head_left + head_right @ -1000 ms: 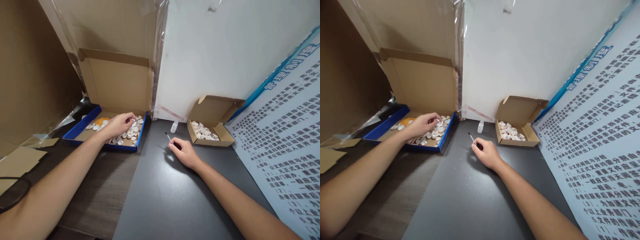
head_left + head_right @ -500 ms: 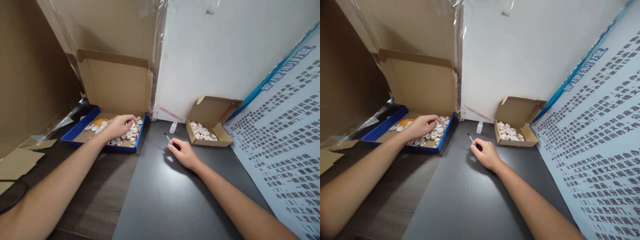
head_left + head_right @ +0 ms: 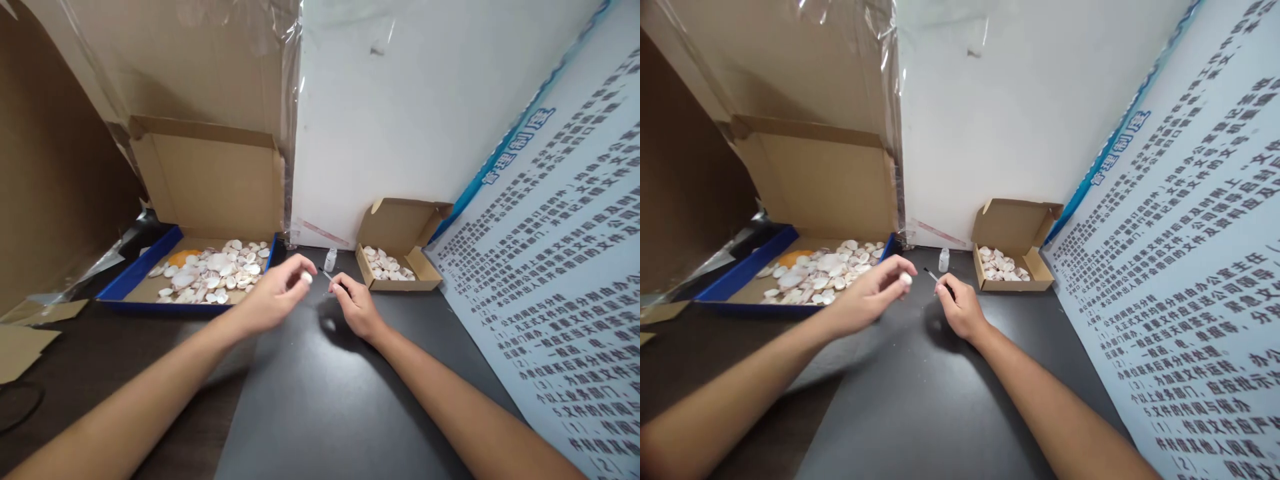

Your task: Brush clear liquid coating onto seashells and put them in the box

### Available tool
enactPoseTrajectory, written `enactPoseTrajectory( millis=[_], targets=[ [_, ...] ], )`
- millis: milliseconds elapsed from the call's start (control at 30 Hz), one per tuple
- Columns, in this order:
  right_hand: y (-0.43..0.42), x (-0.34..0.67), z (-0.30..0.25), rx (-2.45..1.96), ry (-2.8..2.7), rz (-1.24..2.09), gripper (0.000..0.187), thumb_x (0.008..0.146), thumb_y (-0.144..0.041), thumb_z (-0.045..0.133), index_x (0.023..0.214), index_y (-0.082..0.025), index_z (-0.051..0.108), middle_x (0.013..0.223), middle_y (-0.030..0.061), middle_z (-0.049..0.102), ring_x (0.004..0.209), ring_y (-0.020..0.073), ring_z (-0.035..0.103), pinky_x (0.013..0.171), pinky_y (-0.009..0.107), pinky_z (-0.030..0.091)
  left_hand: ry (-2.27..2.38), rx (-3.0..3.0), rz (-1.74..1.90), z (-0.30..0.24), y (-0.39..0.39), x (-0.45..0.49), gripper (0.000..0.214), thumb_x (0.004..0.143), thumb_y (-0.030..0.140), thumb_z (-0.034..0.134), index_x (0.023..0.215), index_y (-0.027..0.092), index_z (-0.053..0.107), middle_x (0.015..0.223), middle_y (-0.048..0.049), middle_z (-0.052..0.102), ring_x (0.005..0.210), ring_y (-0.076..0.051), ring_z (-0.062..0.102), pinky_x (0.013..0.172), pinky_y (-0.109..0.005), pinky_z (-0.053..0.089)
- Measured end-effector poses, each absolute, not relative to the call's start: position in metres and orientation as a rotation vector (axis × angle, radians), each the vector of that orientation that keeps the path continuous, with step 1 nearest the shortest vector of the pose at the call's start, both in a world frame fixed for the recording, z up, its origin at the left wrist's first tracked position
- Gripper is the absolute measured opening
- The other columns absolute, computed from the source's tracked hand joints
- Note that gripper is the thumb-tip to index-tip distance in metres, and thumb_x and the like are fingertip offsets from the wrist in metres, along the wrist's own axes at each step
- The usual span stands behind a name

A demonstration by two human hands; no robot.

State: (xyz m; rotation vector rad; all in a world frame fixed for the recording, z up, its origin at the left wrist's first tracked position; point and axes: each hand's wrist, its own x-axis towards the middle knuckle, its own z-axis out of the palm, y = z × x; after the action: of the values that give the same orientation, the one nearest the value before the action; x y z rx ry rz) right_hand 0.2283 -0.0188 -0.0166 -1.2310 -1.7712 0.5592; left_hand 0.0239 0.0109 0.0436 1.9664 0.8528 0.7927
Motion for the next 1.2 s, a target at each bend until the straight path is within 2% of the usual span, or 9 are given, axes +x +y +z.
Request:
enactPoseTrajectory(
  millis=[67, 133, 367, 600, 900, 1200],
  targets=[
    [-0.021, 0.229, -0.016, -1.231, -1.748, 0.547, 0.022, 0.093, -0.031, 0.04, 0.08, -0.019, 0.053, 0.068, -0.0012, 0.051, 0.064, 0.0139, 0.046, 0.063, 0.025, 0.037, 0.772, 1.827, 0.768, 0.029, 0.005, 0.037, 0.019, 0.09, 0.036, 0.047, 0.104, 0.023, 0.047, 0.087, -0.0025, 0.061, 0.074, -0.016, 0.059, 0.072, -0.031, 0.047],
    [-0.023, 0.229, -0.015, -1.226, -1.742, 0.536, 0.021, 0.092, -0.03, 0.041, 0.078, -0.019, 0.053, 0.066, -0.0017, 0.05, 0.061, 0.0136, 0.045, 0.061, 0.024, 0.036, 0.772, 1.711, 0.771, 0.014, 0.007, 0.042, 0.019, 0.09, 0.037, 0.05, 0.1, 0.023, 0.043, 0.089, -0.0031, 0.062, 0.073, -0.015, 0.06, 0.07, -0.031, 0.047],
    [-0.026, 0.226, -0.014, -1.233, -1.8, 0.516, 0.023, 0.09, -0.029, 0.043, 0.072, -0.019, 0.052, 0.062, -0.002, 0.048, 0.057, 0.0123, 0.043, 0.057, 0.024, 0.034, 0.827, 1.673, 0.771, -0.003, 0.017, 0.036, 0.018, 0.089, 0.037, 0.052, 0.096, 0.022, 0.045, 0.077, 0.003, 0.053, 0.061, -0.01, 0.05, 0.06, -0.025, 0.043],
    [-0.027, 0.225, -0.015, -1.264, -1.846, 0.485, 0.022, 0.088, -0.028, 0.045, 0.069, -0.019, 0.052, 0.058, -0.0031, 0.046, 0.053, 0.0116, 0.043, 0.054, 0.023, 0.033, 0.818, 1.748, 0.785, -0.017, 0.014, 0.037, 0.021, 0.091, 0.039, 0.05, 0.104, 0.022, 0.047, 0.075, 0.0027, 0.049, 0.063, -0.012, 0.048, 0.059, -0.026, 0.041],
    [-0.028, 0.223, -0.014, -1.352, -1.857, 0.438, 0.02, 0.082, -0.025, 0.046, 0.062, -0.019, 0.047, 0.054, -0.0034, 0.043, 0.051, 0.0112, 0.04, 0.053, 0.024, 0.03, 0.857, 1.788, 0.781, -0.018, 0.012, 0.038, 0.014, 0.09, 0.034, 0.05, 0.096, 0.022, 0.048, 0.071, 0.0039, 0.046, 0.063, -0.012, 0.045, 0.06, -0.026, 0.038],
    [-0.028, 0.223, -0.016, -1.368, -1.888, 0.431, 0.023, 0.081, -0.026, 0.046, 0.059, -0.019, 0.043, 0.053, -0.0034, 0.043, 0.05, 0.0107, 0.039, 0.053, 0.024, 0.029, 0.817, 1.781, 0.751, -0.016, 0.012, 0.038, 0.014, 0.091, 0.034, 0.049, 0.099, 0.022, 0.046, 0.068, 0.0051, 0.046, 0.061, -0.013, 0.044, 0.059, -0.026, 0.035]
  ],
)
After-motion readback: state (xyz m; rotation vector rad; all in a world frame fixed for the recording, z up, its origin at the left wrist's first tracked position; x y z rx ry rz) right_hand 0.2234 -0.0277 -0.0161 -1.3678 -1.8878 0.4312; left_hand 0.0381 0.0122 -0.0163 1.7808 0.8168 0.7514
